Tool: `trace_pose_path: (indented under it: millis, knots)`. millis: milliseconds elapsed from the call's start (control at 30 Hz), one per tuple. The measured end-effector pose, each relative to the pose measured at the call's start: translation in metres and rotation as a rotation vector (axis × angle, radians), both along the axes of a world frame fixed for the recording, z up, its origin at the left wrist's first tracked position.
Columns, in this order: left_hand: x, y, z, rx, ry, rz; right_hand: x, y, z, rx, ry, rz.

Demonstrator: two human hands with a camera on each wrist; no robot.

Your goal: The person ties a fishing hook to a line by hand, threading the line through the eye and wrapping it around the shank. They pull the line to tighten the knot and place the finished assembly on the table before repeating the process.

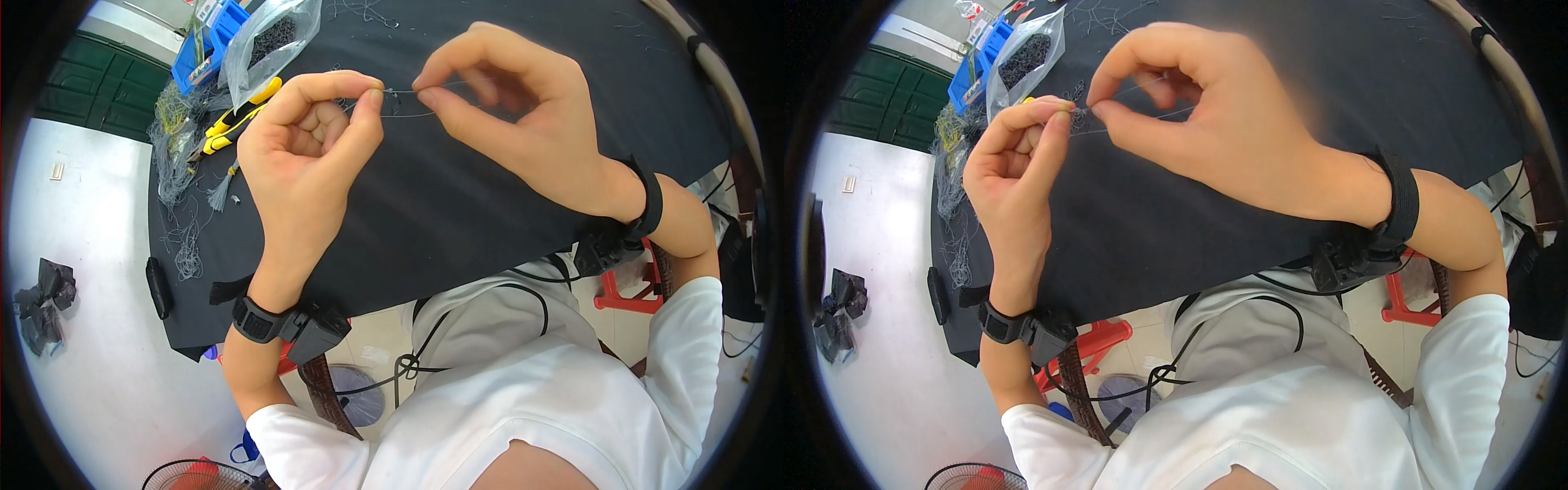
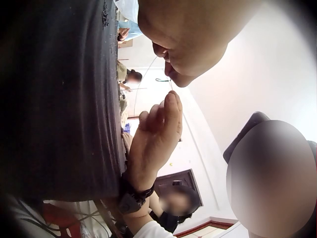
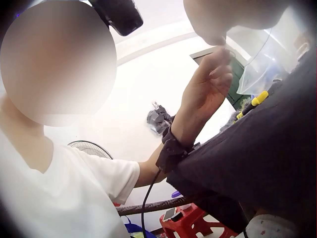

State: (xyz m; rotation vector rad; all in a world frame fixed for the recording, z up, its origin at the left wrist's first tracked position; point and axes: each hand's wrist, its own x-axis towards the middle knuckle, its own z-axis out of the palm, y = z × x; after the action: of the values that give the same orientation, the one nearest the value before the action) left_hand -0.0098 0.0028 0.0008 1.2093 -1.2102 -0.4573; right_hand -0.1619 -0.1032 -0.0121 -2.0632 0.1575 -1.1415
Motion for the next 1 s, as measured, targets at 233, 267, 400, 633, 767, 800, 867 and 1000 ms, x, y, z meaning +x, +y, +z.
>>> trace_pose_path:
  millis: [233,267,400,633,767,800,867,1000]
  knots:
    - [0.0,0.001,0.0,0.018,-0.029,-0.023,-0.004,-0.002,0.008,0.051,0.027,0.12]
    - [0.0,0.001,0.001,0.012,-0.034,-0.028,-0.001,-0.004,0.003,0.104,-0.027,0.17]
    - [-0.001,0.001,0.001,-0.009,-0.047,-0.054,0.005,0.001,0.0,0.537,-0.152,0.358]
    - [-0.001,0.001,0.0,-0.052,-0.07,-0.105,0.007,-0.002,-0.004,0.543,-0.057,0.256]
    - [-0.001,0.001,-0.001,-0.074,-0.08,-0.115,0.006,-0.005,-0.004,0.515,0.017,0.264]
    - [0.0,0.001,-0.001,-0.079,-0.079,-0.122,0.006,-0.005,-0.004,0.521,0.027,0.267]
    - [0.001,0.002,-0.001,-0.08,-0.116,-0.142,0.006,-0.006,-0.005,0.531,0.05,0.289]
    - [0.005,0.004,0.0,-0.076,-0.182,-0.161,0.006,-0.004,-0.006,0.546,0.08,0.314]
